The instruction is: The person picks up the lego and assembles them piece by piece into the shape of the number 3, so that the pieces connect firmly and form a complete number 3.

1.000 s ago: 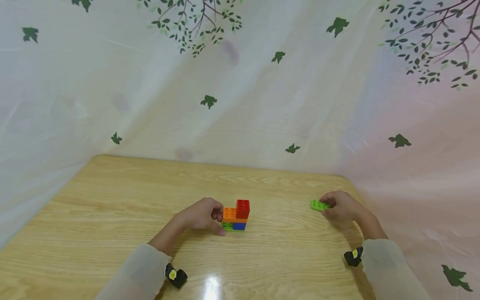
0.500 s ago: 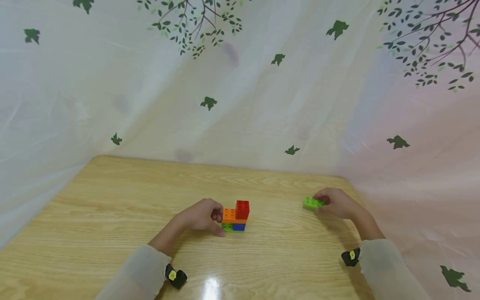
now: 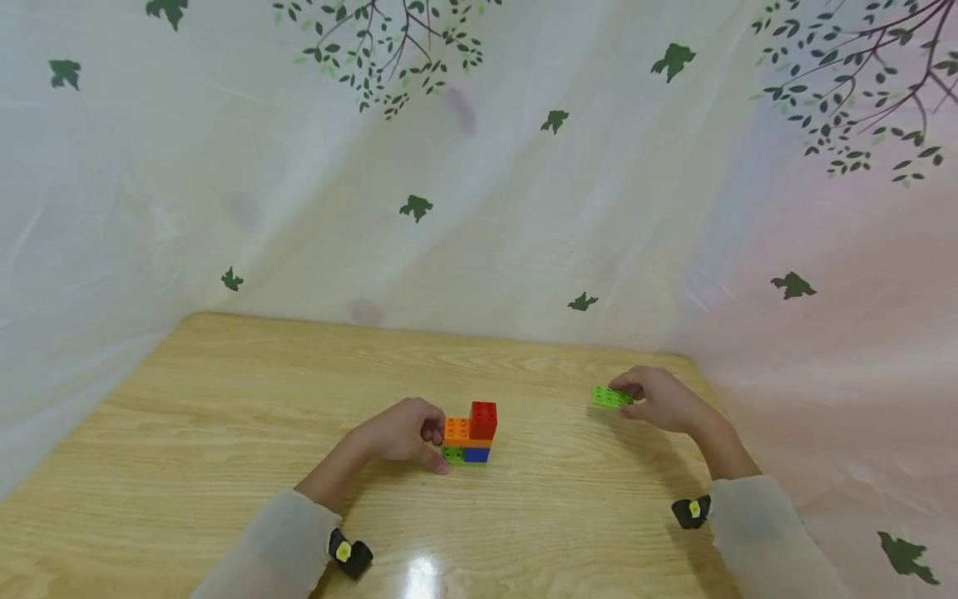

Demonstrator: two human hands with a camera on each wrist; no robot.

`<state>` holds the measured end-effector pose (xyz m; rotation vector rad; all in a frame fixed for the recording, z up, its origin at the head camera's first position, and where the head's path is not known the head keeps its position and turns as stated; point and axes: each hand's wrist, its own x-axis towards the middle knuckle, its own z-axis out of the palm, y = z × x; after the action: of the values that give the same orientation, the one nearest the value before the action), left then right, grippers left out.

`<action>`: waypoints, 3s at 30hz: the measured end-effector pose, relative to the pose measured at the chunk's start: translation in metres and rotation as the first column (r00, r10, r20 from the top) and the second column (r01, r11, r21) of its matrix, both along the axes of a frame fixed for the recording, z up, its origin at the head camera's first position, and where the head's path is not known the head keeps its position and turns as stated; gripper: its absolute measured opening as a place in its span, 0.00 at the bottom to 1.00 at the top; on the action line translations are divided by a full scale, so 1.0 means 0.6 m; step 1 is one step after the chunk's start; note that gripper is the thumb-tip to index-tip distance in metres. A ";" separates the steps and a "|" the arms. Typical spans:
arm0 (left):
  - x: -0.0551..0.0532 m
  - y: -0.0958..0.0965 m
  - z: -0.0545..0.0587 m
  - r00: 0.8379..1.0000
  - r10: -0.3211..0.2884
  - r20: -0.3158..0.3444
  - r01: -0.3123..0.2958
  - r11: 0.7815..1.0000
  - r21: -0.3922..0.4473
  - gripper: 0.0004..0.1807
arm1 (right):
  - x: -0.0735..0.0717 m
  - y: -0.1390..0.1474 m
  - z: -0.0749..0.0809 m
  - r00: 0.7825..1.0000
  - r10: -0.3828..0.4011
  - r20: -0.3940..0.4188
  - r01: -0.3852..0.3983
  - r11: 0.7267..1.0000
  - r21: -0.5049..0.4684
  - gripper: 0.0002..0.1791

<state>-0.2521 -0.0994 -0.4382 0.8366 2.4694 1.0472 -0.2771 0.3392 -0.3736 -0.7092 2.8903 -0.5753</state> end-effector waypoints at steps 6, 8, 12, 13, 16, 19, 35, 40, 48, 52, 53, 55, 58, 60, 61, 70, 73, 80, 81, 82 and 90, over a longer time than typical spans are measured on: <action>0.000 0.001 0.002 1.000 0.003 0.005 -0.003 1.000 -0.001 0.17 | 0.005 -0.019 0.014 1.000 0.016 0.003 -0.016 1.000 -0.023 0.22; 0.000 0.002 0.001 1.000 0.005 0.003 -0.005 1.000 -0.004 0.17 | 0.007 -0.027 0.017 1.000 0.022 -0.002 -0.022 0.999 -0.024 0.22; 0.002 0.001 0.002 1.000 0.008 0.006 -0.008 1.000 0.000 0.17 | 0.010 -0.042 0.024 0.999 0.033 -0.012 -0.033 0.999 -0.019 0.22; 0.002 0.001 0.002 1.000 0.008 0.007 -0.008 1.000 0.000 0.17 | 0.011 -0.045 0.026 0.999 0.037 -0.012 -0.037 0.999 -0.015 0.22; 0.003 0.002 0.003 1.000 0.008 0.012 -0.008 1.000 0.004 0.17 | 0.013 -0.054 0.031 0.999 0.038 -0.002 -0.038 0.999 -0.014 0.22; 0.003 0.002 0.003 1.000 0.008 0.011 -0.008 1.000 0.005 0.17 | 0.015 -0.061 0.037 0.999 0.049 0.004 -0.049 0.999 -0.019 0.22; 0.003 0.004 0.002 1.000 0.015 0.020 -0.015 1.000 0.006 0.17 | 0.031 -0.106 0.067 0.989 0.138 -0.052 -0.139 0.990 -0.009 0.21; 0.002 0.003 -0.001 1.000 0.015 0.020 -0.015 1.000 0.005 0.17 | 0.039 -0.123 0.076 0.985 0.159 -0.067 -0.160 0.987 -0.012 0.21; 0.000 0.003 -0.003 1.000 0.016 0.019 -0.016 1.000 0.011 0.17 | 0.050 -0.146 0.085 0.975 0.202 -0.091 -0.206 0.978 -0.028 0.21; 0.000 0.002 -0.003 1.000 0.014 0.014 -0.014 1.000 0.012 0.17 | 0.052 -0.156 0.088 0.973 0.213 -0.089 -0.217 0.975 -0.038 0.21; 0.000 0.002 -0.003 1.000 0.014 0.014 -0.014 1.000 0.013 0.17 | 0.052 -0.159 0.088 0.972 0.218 -0.091 -0.222 0.974 -0.040 0.21; 0.001 0.002 -0.003 1.000 0.014 0.012 -0.014 1.000 0.013 0.17 | 0.053 -0.163 0.090 0.970 0.225 -0.095 -0.230 0.972 -0.044 0.21; 0.001 0.002 -0.004 1.000 0.013 0.015 -0.013 1.000 0.016 0.17 | 0.054 -0.169 0.091 0.968 0.230 -0.096 -0.236 0.971 -0.046 0.21; 0.001 0.002 -0.004 1.000 0.011 0.015 -0.012 1.000 0.015 0.17 | 0.055 -0.173 0.092 0.967 0.235 -0.096 -0.241 0.969 -0.047 0.22; 0.001 0.002 -0.004 1.000 0.011 0.015 -0.011 1.000 0.015 0.17 | 0.056 -0.175 0.092 0.966 0.238 -0.097 -0.243 0.969 -0.048 0.22; 0.000 0.001 -0.004 1.000 0.007 0.011 -0.007 1.000 0.021 0.17 | 0.063 -0.197 0.099 0.955 0.277 -0.108 -0.282 0.958 -0.041 0.22; 0.000 0.001 -0.004 1.000 0.005 0.010 -0.005 1.000 0.022 0.17 | 0.067 -0.206 0.100 0.953 0.285 -0.107 -0.291 0.956 -0.043 0.22; 0.001 0.002 -0.005 1.000 0.008 0.024 -0.008 1.000 0.026 0.18 | 0.069 -0.225 0.093 0.948 0.303 -0.097 -0.309 0.949 -0.061 0.21; 0.001 0.002 -0.005 1.000 0.009 0.027 -0.010 1.000 0.028 0.18 | 0.069 -0.227 0.091 0.947 0.307 -0.097 -0.314 0.947 -0.064 0.21; 0.001 0.002 -0.005 1.000 0.008 0.027 -0.009 1.000 0.028 0.18 | 0.069 -0.230 0.089 0.946 0.311 -0.096 -0.318 0.946 -0.066 0.21; 0.002 0.002 -0.002 1.000 0.012 0.025 -0.013 0.999 0.031 0.18 | 0.070 -0.257 0.085 0.924 0.367 -0.106 -0.374 0.925 -0.064 0.21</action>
<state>-0.2510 -0.0984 -0.4395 0.8137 2.4464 1.0968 -0.2349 0.1852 -0.3224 -1.2895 2.7136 -0.6266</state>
